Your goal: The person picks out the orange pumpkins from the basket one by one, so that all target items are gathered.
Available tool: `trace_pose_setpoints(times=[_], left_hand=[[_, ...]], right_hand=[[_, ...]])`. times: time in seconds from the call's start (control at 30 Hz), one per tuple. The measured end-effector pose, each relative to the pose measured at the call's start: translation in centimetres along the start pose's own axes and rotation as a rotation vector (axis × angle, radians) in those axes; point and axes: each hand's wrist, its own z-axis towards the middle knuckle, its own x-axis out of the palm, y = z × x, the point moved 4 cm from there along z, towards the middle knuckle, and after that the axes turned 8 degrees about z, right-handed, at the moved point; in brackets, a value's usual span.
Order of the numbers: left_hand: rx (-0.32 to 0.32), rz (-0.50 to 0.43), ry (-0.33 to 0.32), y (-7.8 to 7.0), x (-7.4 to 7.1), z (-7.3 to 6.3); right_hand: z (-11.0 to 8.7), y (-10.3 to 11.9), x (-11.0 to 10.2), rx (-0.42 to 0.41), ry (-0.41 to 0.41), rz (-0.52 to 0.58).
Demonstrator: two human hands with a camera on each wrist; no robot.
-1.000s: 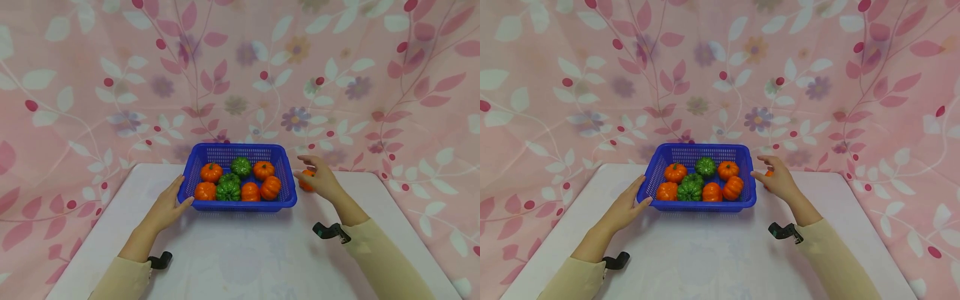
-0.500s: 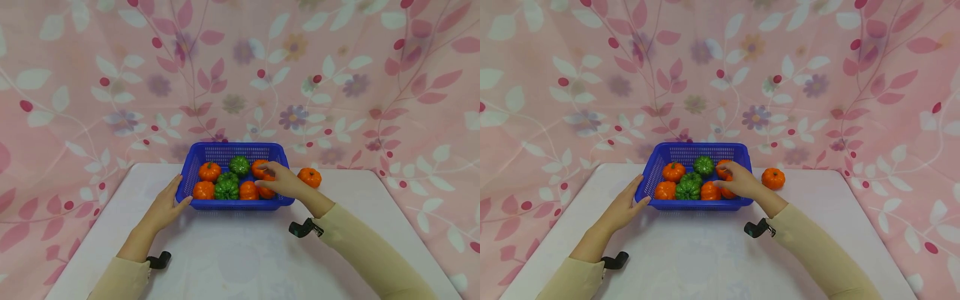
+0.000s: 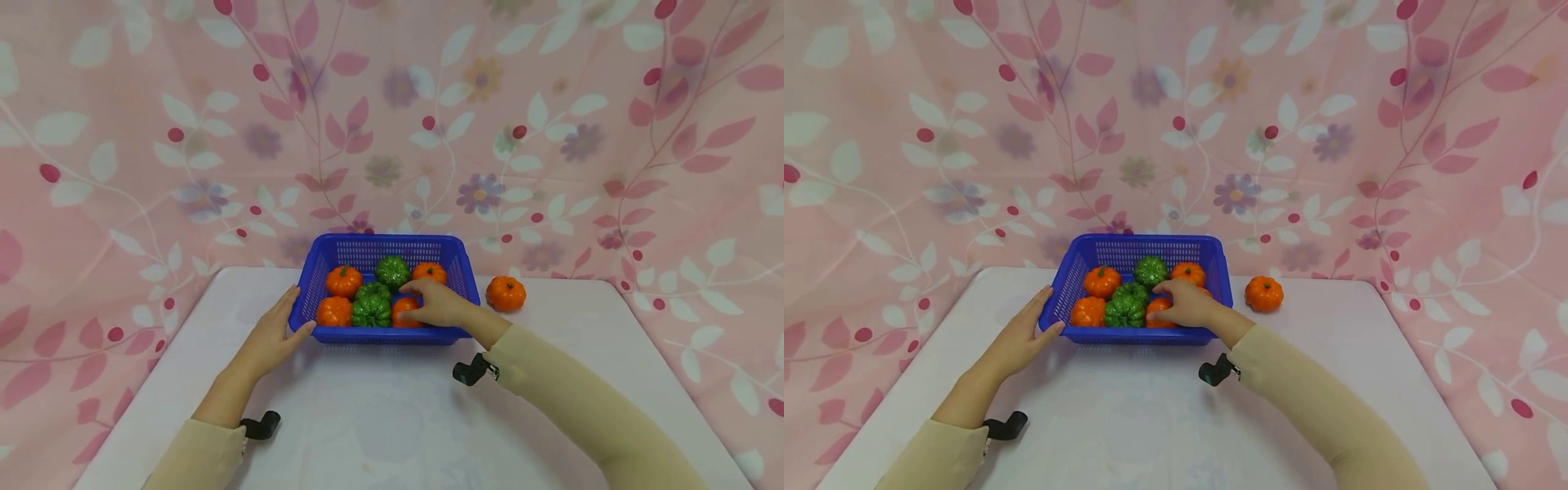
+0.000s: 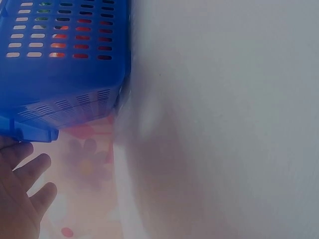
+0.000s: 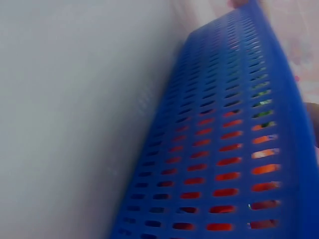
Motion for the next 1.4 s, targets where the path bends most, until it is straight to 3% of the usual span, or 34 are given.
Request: trace_pose_setpoints(times=[0.17,0.37,0.67,1.13,1.4], left_hand=[[0.004,-0.003,-0.009,-0.1,0.0,-0.1],[0.009,0.004,-0.013,-0.1,0.0,-0.1],[0.005,0.005,-0.012,-0.2,0.0,-0.2],[0.003,0.006,-0.015,-0.4,-0.2,-0.3],[0.007,0.005,-0.025,-0.4,-0.2,-0.3]], right_hand=[[0.8,-0.4,0.3,0.003,0.033,-0.057],[1.3,-0.8,0.2,0.031,0.067,-0.02],[1.5,-0.7,0.5,0.044,0.13,-0.16],[1.7,-1.1,0.5,0.017,0.128,-0.12],[1.9,-0.7,0.3,0.082,0.172,-0.182]])
